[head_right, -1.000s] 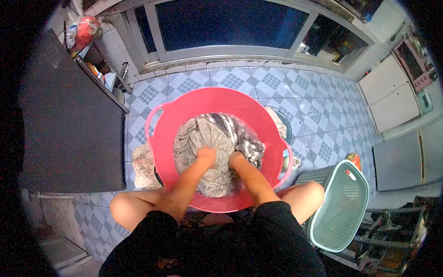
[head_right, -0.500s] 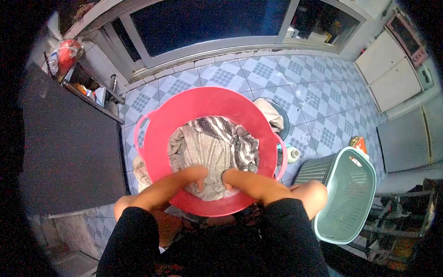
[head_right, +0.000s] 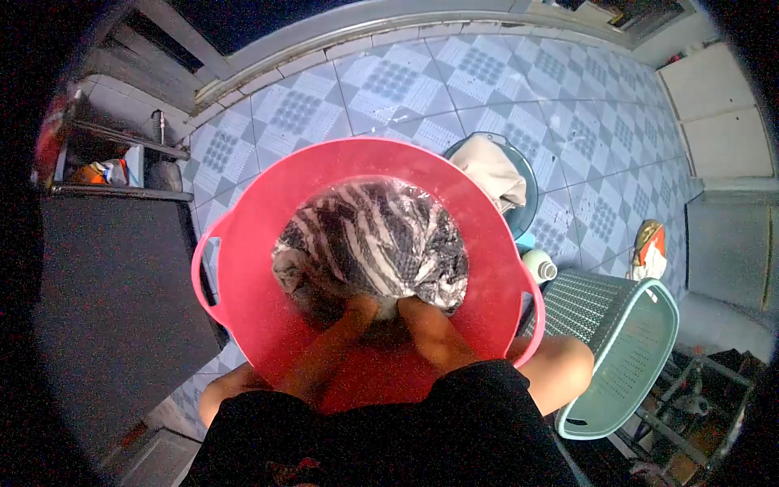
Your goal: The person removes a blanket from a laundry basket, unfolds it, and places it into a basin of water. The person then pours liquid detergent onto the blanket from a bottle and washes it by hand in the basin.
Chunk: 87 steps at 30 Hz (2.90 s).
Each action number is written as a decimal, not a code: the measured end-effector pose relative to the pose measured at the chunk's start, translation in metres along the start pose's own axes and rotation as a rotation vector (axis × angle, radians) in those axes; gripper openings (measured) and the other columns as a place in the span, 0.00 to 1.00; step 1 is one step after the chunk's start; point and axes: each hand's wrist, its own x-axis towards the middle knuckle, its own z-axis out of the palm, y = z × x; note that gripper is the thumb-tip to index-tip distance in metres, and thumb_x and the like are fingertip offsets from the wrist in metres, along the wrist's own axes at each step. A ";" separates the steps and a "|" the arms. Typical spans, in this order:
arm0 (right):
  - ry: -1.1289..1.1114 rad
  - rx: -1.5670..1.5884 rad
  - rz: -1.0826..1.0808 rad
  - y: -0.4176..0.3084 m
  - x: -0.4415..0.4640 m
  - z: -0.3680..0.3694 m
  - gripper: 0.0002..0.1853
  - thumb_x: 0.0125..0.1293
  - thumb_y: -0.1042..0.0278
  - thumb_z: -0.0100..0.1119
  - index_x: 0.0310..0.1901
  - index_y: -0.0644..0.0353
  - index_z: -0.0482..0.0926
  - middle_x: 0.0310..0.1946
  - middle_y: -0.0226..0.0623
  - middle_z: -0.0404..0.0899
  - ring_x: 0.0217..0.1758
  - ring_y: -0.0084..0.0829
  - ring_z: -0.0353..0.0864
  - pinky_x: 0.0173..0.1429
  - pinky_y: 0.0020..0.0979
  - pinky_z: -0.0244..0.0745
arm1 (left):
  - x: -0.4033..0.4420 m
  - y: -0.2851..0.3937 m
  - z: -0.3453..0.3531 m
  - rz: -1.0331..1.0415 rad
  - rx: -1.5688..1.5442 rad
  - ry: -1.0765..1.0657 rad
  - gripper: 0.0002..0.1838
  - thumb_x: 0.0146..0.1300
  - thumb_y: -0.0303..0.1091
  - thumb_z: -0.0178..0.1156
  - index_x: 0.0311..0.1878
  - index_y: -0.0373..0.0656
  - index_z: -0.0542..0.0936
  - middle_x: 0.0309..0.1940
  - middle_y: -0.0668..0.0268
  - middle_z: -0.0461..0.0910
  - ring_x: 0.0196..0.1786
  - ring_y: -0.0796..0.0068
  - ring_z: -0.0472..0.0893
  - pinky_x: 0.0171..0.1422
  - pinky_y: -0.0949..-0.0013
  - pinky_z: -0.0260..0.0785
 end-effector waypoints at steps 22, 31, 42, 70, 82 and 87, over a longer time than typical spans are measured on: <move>0.090 -0.740 -0.110 -0.081 -0.113 -0.025 0.18 0.52 0.55 0.57 0.39 0.60 0.79 0.41 0.44 0.78 0.40 0.42 0.78 0.43 0.39 0.72 | -0.124 0.017 -0.133 -0.006 -0.171 -0.304 0.23 0.50 0.50 0.60 0.40 0.39 0.78 0.39 0.56 0.78 0.40 0.64 0.77 0.46 0.61 0.69; 1.249 -0.467 -0.206 -0.131 -0.226 -0.101 0.41 0.38 0.57 0.70 0.53 0.64 0.59 0.55 0.53 0.63 0.58 0.50 0.63 0.51 0.40 0.69 | -0.188 -0.001 -0.237 -0.154 0.047 0.698 0.35 0.34 0.43 0.72 0.49 0.43 0.71 0.48 0.55 0.73 0.51 0.58 0.73 0.50 0.62 0.68; 0.894 -0.285 -0.196 -0.094 -0.181 -0.071 0.42 0.34 0.52 0.62 0.58 0.53 0.66 0.45 0.46 0.76 0.48 0.42 0.76 0.52 0.34 0.70 | -0.162 0.011 -0.189 0.114 0.194 0.399 0.32 0.37 0.37 0.67 0.51 0.44 0.71 0.47 0.55 0.75 0.52 0.58 0.73 0.53 0.58 0.67; -0.180 -0.576 -0.135 -0.036 0.003 -0.001 0.17 0.59 0.61 0.47 0.48 0.57 0.75 0.45 0.40 0.75 0.44 0.40 0.72 0.45 0.37 0.65 | -0.009 -0.004 0.007 0.231 0.261 -0.298 0.30 0.41 0.49 0.65 0.49 0.44 0.76 0.49 0.58 0.75 0.50 0.62 0.75 0.54 0.63 0.66; 0.082 0.193 -0.043 0.012 0.088 0.039 0.14 0.53 0.64 0.55 0.40 0.58 0.80 0.38 0.39 0.77 0.39 0.33 0.74 0.43 0.33 0.68 | -0.005 -0.017 -0.019 0.260 0.106 -0.463 0.24 0.45 0.49 0.62 0.43 0.42 0.78 0.44 0.58 0.77 0.44 0.62 0.77 0.46 0.62 0.68; 0.036 -0.332 -0.048 -0.028 0.041 0.018 0.19 0.52 0.55 0.55 0.41 0.60 0.78 0.40 0.42 0.77 0.41 0.36 0.74 0.44 0.37 0.69 | -0.035 -0.002 -0.049 0.332 0.117 -0.479 0.23 0.45 0.49 0.62 0.40 0.41 0.79 0.41 0.58 0.78 0.42 0.63 0.77 0.43 0.62 0.69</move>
